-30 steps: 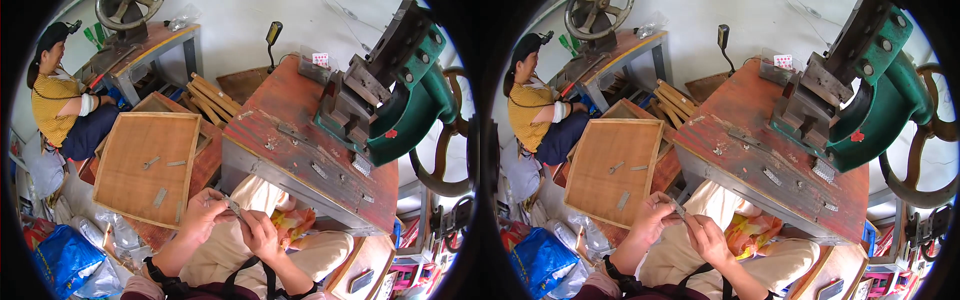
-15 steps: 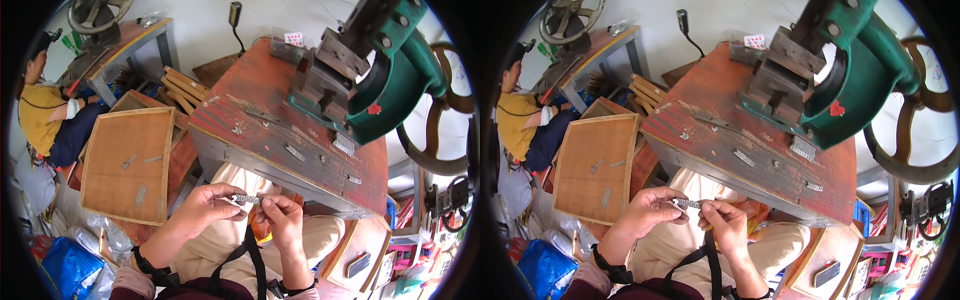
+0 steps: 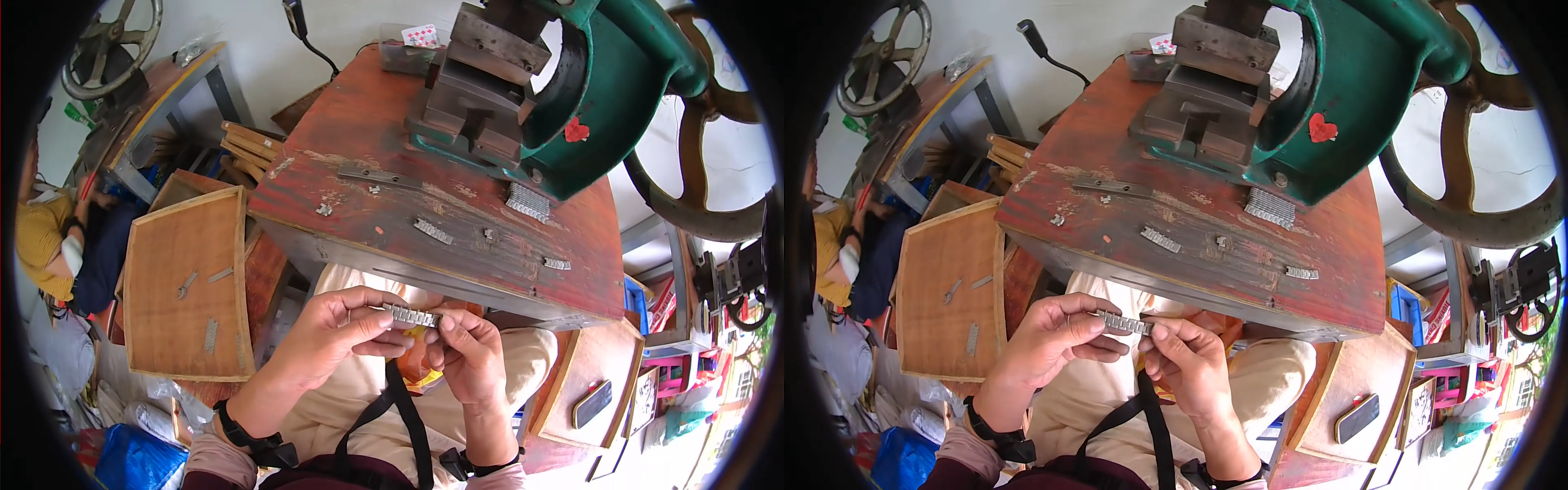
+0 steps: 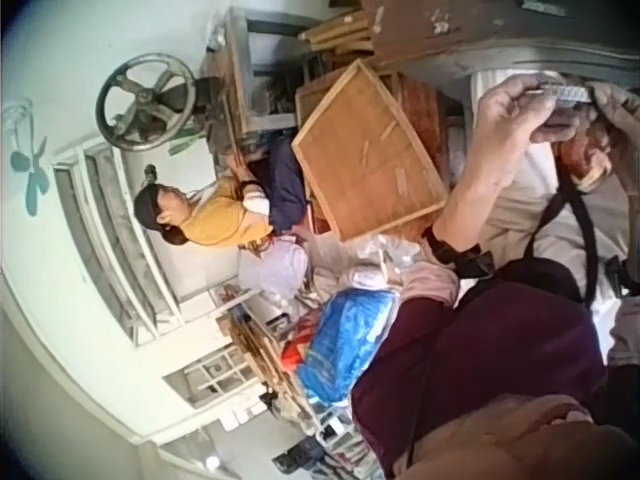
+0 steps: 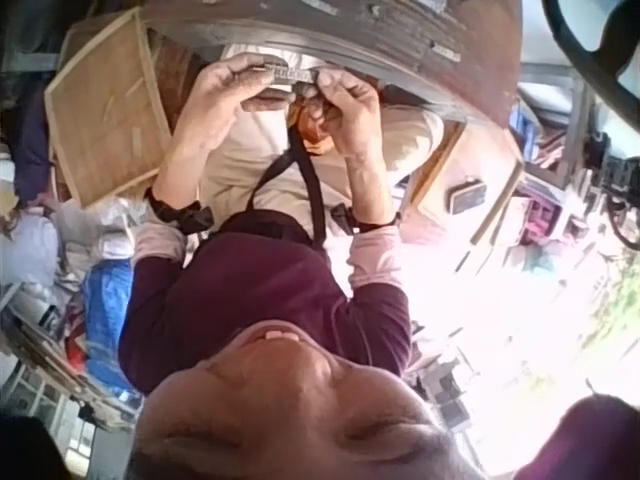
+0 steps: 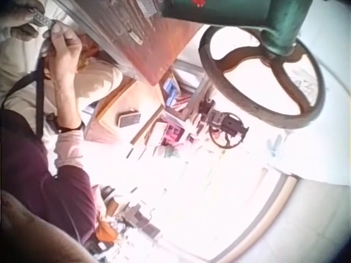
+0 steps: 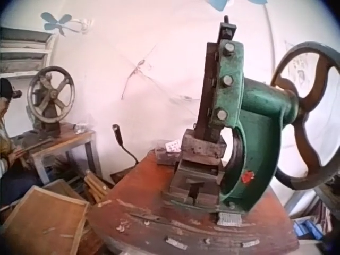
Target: Assembling small metal links for watch bands using a manual press and tweezers at a manufacturing workbench.
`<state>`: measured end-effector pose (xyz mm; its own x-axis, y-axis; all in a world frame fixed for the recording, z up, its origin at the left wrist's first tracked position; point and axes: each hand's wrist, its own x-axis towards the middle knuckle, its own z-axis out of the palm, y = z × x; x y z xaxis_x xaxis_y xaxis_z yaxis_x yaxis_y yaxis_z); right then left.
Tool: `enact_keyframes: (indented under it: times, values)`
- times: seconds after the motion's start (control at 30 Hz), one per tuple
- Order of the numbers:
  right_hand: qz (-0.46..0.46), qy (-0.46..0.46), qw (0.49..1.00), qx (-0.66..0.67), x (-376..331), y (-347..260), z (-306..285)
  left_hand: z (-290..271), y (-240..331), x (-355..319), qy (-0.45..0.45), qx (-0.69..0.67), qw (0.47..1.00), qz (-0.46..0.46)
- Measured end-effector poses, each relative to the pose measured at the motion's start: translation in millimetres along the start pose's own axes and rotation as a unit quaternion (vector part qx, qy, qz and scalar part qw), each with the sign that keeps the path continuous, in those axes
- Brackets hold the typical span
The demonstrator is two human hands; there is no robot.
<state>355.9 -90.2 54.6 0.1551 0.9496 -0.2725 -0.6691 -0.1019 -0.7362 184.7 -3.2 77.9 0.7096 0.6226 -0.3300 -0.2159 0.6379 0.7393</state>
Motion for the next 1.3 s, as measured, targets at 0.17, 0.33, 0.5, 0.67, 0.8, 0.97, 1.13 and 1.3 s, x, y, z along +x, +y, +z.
enact_keyframes:
  times: [0.17, 0.33, 0.5, 0.67, 0.8, 0.97, 1.13, 1.3]
  values:
    - [-0.01, 0.01, 0.999, 0.04, -2, -2, -9, 9, -3, 7, -0.026, 0.006, 1.0, 0.012]
    - [-0.022, 0.013, 0.999, 0.048, -4, -6, -17, 17, -5, 15, -0.032, 0.039, 0.998, 0.038]
    - [-0.031, 0.018, 0.999, 0.027, -3, -15, -21, 26, -10, 28, -0.01, 0.032, 0.999, 0.042]
    - [-0.055, 0.016, 0.998, -0.004, -1, -26, -26, 34, -13, 38, -0.015, 0.029, 0.998, 0.06]
    - [-0.068, 0.028, 0.997, -0.003, -1, -36, -31, 41, -14, 45, -0.026, 0.06, 0.995, 0.075]
    - [-0.079, 0.04, 0.996, -0.003, -2, -43, -36, 53, -11, 52, -0.032, 0.063, 0.995, 0.069]
    - [-0.085, 0.059, 0.987, -0.119, -4, -52, -40, 57, -15, 56, -0.024, 0.052, 0.996, 0.071]
    - [-0.109, 0.066, 0.961, -0.247, -7, -59, -39, 55, -26, 57, -0.031, 0.061, 0.996, 0.053]
